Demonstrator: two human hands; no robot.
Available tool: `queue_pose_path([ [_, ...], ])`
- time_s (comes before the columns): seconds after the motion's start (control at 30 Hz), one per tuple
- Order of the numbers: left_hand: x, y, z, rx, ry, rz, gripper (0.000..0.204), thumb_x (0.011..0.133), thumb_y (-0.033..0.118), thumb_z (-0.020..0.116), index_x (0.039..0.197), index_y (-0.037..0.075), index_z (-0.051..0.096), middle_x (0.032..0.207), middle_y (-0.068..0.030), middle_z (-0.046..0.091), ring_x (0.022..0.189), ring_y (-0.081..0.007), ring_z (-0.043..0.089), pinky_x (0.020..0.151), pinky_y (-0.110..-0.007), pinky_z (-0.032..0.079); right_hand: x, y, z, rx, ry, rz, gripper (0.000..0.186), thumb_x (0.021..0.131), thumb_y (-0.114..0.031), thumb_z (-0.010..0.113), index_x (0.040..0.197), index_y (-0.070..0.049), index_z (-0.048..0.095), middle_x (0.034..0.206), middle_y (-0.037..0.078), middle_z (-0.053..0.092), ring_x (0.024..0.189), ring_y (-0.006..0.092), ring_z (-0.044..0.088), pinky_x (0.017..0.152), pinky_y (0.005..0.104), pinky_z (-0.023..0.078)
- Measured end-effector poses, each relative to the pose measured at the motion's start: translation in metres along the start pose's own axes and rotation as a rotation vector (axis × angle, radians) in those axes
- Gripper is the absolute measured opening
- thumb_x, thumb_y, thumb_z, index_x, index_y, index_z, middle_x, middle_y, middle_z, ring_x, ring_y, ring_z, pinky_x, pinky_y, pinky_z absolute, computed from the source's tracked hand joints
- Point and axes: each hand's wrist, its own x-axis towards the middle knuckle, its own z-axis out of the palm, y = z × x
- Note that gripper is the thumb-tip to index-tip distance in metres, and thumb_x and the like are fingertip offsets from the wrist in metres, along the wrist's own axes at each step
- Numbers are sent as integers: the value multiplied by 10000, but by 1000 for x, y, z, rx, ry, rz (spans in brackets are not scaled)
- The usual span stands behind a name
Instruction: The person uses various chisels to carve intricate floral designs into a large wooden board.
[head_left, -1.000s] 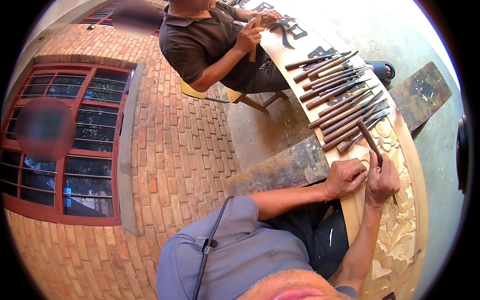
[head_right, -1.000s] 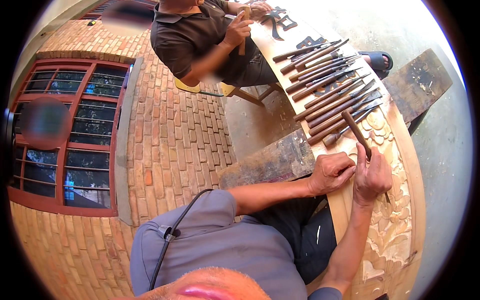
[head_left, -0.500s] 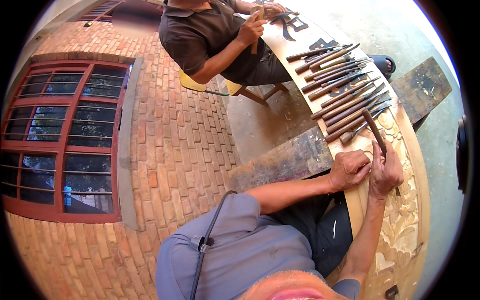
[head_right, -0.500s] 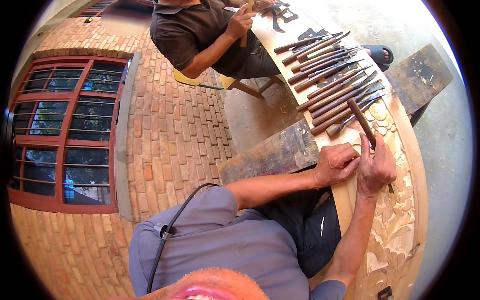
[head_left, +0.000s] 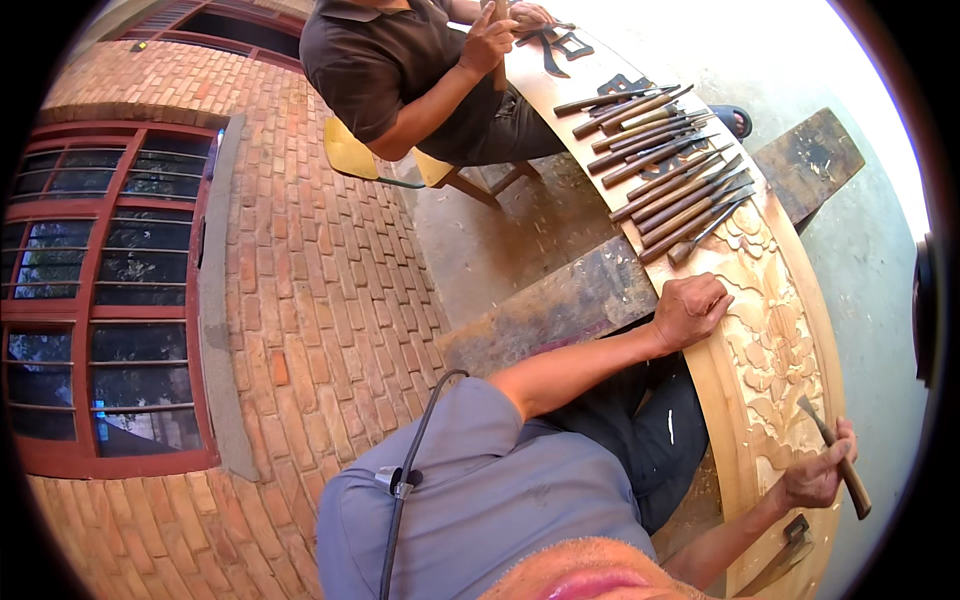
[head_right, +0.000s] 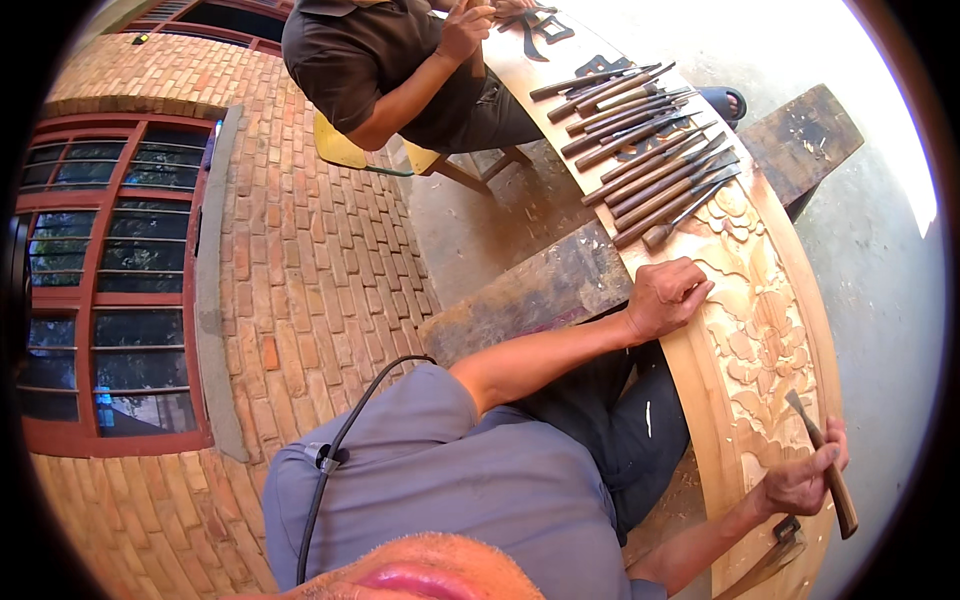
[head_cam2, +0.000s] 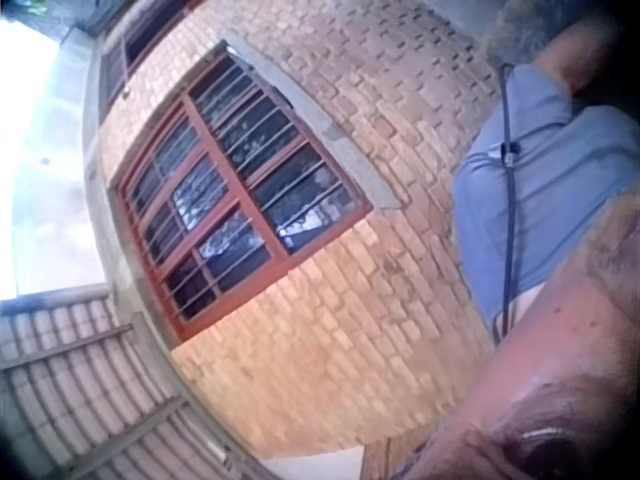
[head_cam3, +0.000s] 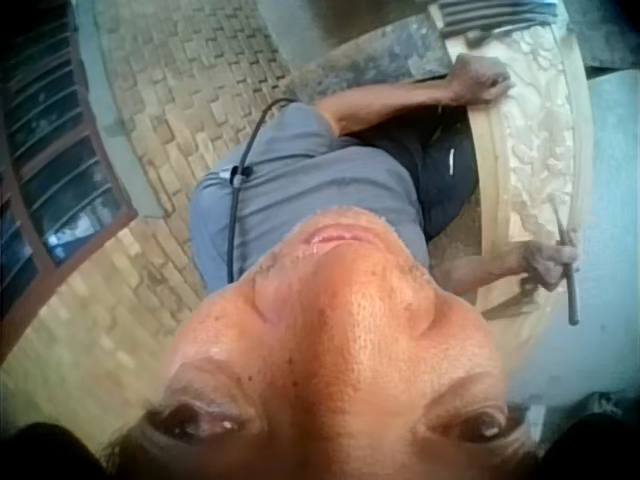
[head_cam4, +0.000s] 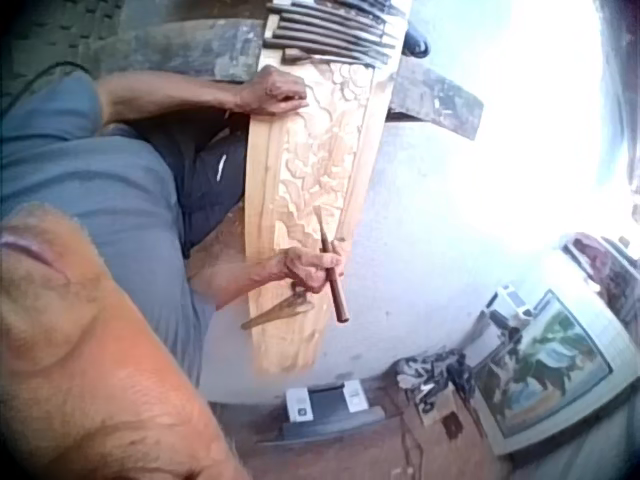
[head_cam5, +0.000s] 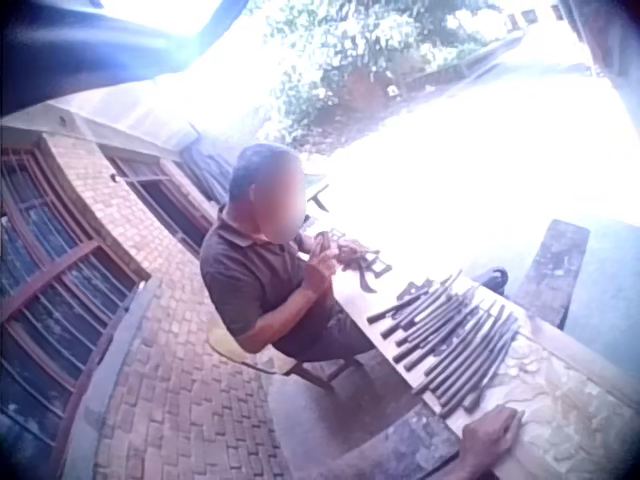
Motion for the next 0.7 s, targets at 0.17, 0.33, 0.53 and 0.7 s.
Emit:
queue_pose_path([
  [0.17, 1, 8, 14, -67, -3, 1, 149, 928, 141, 817, 851, 76, 707, 791, -111, 682, 704, -323, 701, 623, -427, 536, -18, 29, -91, -137, 179, 338, 413, 1186, -310, 558, 1123, 13, 807, 1018, 45, 786, 781, 130, 636, 650, 266, 501],
  [0.33, 1, -14, 9, -12, -36, -10, 149, 977, 142, 803, 869, 68, 734, 777, -84, 692, 653, -247, 654, 604, -394, 507, -31, 57, -139, -54, 357, 430, 319, 1152, -239, 610, 1126, 30, 778, 1031, 84, 807, 782, 139, 714, 633, 251, 520],
  [0.53, -8, -20, 19, -54, -46, -38, 142, 1001, 161, 811, 920, 48, 782, 821, -76, 738, 666, -209, 678, 638, -345, 531, -39, 35, -206, -134, 545, 318, 263, 1133, -193, 647, 1135, 44, 762, 1031, 101, 827, 775, 133, 757, 639, 252, 543],
  [0.7, -6, -10, 24, -2, -52, 32, 143, 1001, 178, 812, 920, 65, 777, 859, -73, 753, 698, -234, 706, 648, -358, 542, -44, 53, -229, -286, 543, 305, 282, 1142, -217, 637, 1119, 29, 772, 1008, 69, 839, 757, 115, 751, 646, 266, 545],
])
